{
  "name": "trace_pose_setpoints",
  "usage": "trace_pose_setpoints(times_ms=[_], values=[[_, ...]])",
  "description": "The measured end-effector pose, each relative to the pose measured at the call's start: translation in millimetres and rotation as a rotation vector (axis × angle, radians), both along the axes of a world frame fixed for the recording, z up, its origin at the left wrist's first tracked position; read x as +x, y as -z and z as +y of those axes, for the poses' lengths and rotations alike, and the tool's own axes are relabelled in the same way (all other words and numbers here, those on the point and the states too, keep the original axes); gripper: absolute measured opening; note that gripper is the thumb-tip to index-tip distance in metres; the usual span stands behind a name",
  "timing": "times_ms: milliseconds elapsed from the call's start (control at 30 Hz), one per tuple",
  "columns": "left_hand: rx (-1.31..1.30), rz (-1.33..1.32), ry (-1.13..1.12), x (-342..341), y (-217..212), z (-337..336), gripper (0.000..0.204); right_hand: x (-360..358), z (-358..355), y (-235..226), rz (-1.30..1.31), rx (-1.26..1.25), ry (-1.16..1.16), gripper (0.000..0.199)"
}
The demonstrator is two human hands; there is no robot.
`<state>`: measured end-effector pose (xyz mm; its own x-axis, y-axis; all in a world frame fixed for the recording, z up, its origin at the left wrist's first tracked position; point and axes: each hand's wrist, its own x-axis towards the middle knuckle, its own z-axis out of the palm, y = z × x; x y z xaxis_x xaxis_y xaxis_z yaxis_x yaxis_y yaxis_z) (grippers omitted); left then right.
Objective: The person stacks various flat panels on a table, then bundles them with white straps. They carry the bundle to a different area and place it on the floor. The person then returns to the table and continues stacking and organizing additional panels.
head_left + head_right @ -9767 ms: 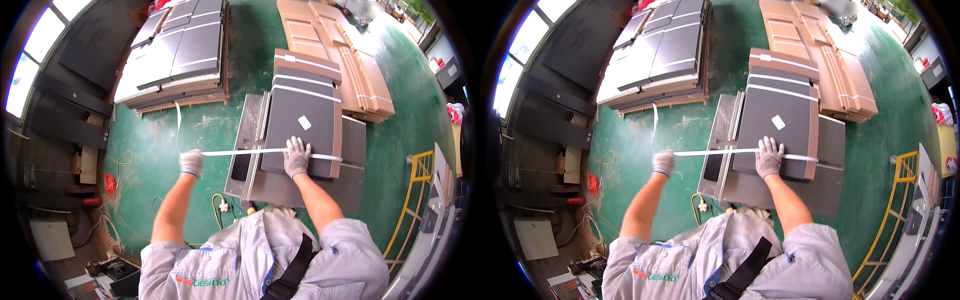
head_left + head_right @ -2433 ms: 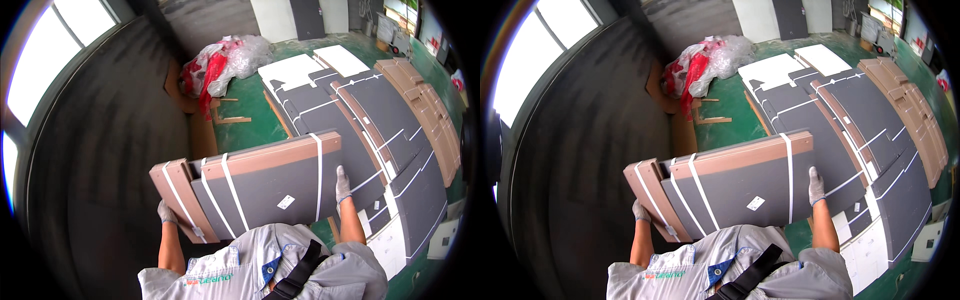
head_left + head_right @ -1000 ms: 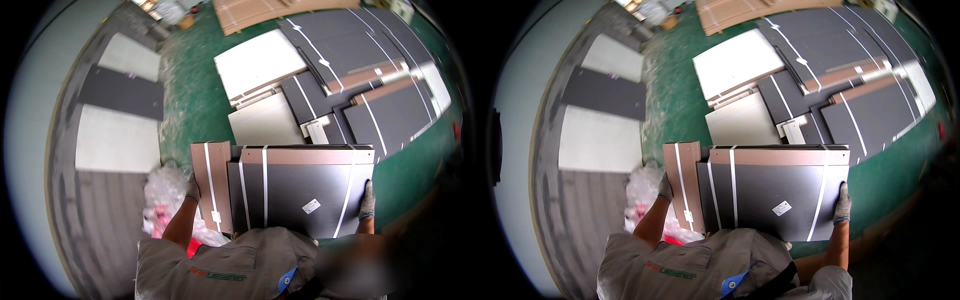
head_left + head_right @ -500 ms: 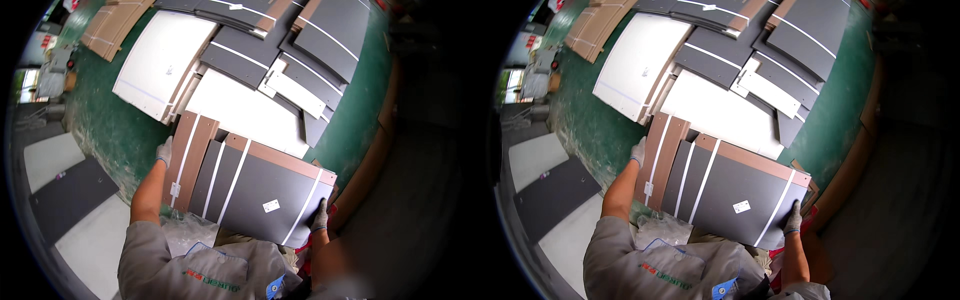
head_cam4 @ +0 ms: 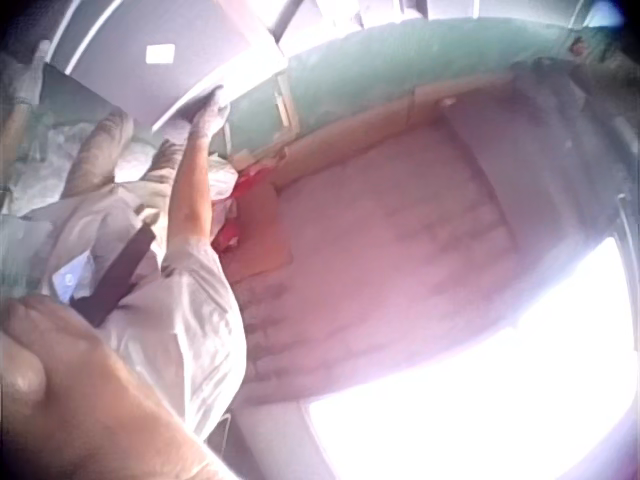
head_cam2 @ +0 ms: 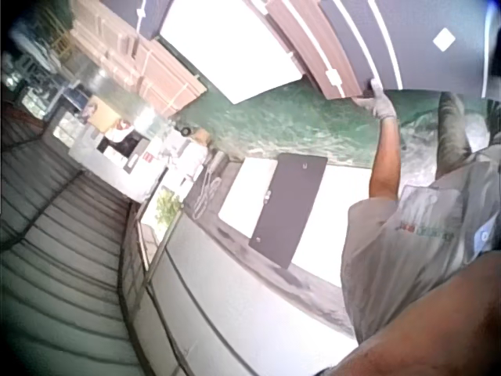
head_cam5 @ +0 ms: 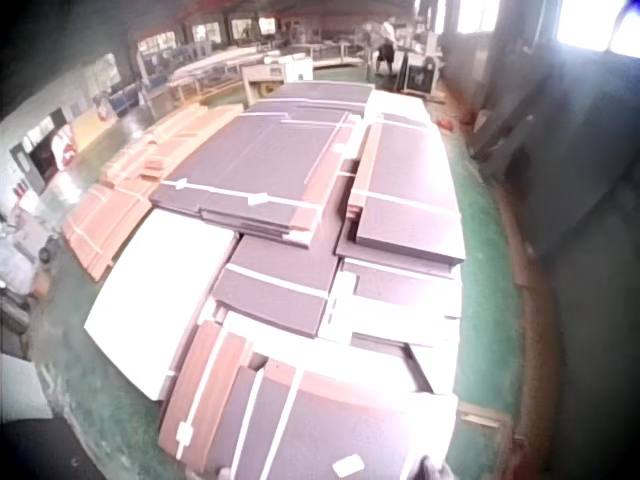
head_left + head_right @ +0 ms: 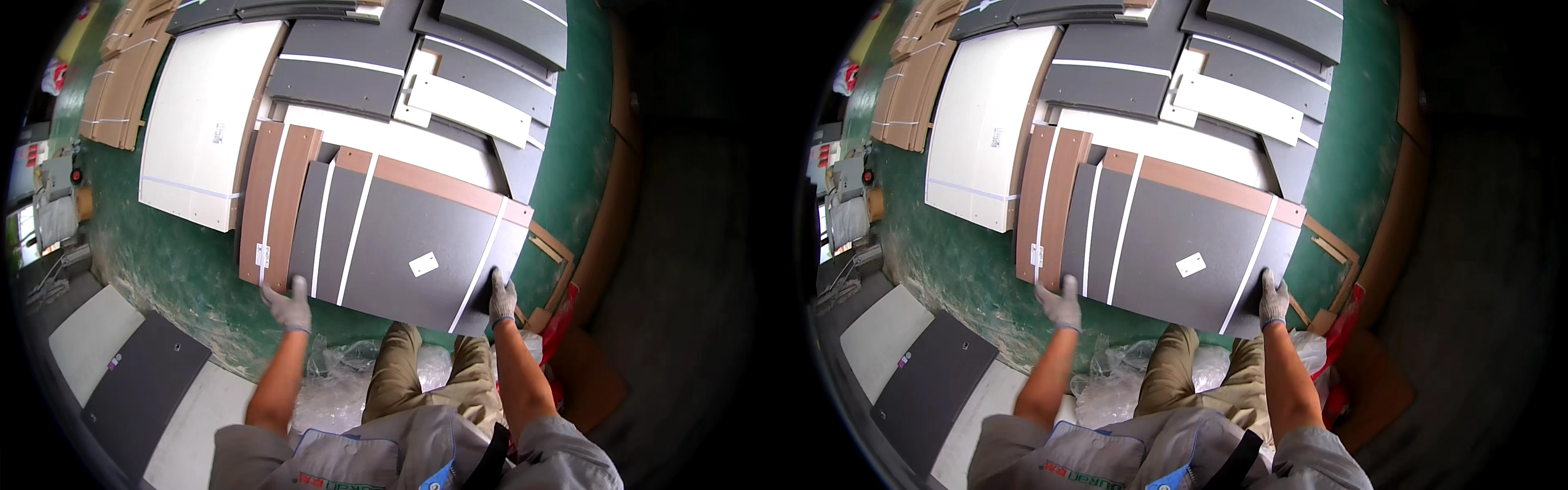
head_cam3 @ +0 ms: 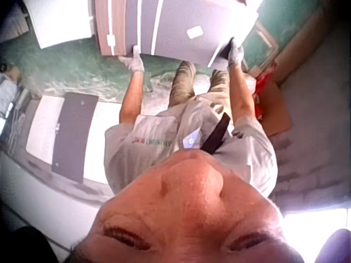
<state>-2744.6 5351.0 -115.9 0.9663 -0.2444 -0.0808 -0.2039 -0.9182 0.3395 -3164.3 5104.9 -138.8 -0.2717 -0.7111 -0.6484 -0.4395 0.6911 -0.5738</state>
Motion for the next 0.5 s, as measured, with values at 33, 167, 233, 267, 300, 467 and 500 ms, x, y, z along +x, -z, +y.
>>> trace_pose_setpoints(times_ms=[33,167,233,267,300,467,500], values=[[-0.232,0.306,-0.254,-23,-5,-10,0.095,3,0,-1,0.02,0.02,0.001,0.08],[-1.307,1.341,-0.909,-58,34,-19,0.078,7,-10,13,-0.087,0.095,0.183,0.08],[-1.19,1.162,-0.851,-60,44,-45,0.073,-3,-9,31,-0.023,0.079,0.19,0.083],[-1.202,1.19,-0.826,-60,45,-51,0.073,-6,-13,31,0.063,0.124,0.177,0.086],[-1.22,1.207,-0.789,-58,46,-50,0.073,-2,-17,26,0.043,0.106,0.164,0.087],[-1.142,1.031,-0.769,-53,55,-53,0.078,-8,-13,46,0.062,0.066,0.018,0.098],[-1.104,0.974,-0.823,-54,66,-44,0.08,-10,-15,49,0.105,0.062,-0.064,0.1]])
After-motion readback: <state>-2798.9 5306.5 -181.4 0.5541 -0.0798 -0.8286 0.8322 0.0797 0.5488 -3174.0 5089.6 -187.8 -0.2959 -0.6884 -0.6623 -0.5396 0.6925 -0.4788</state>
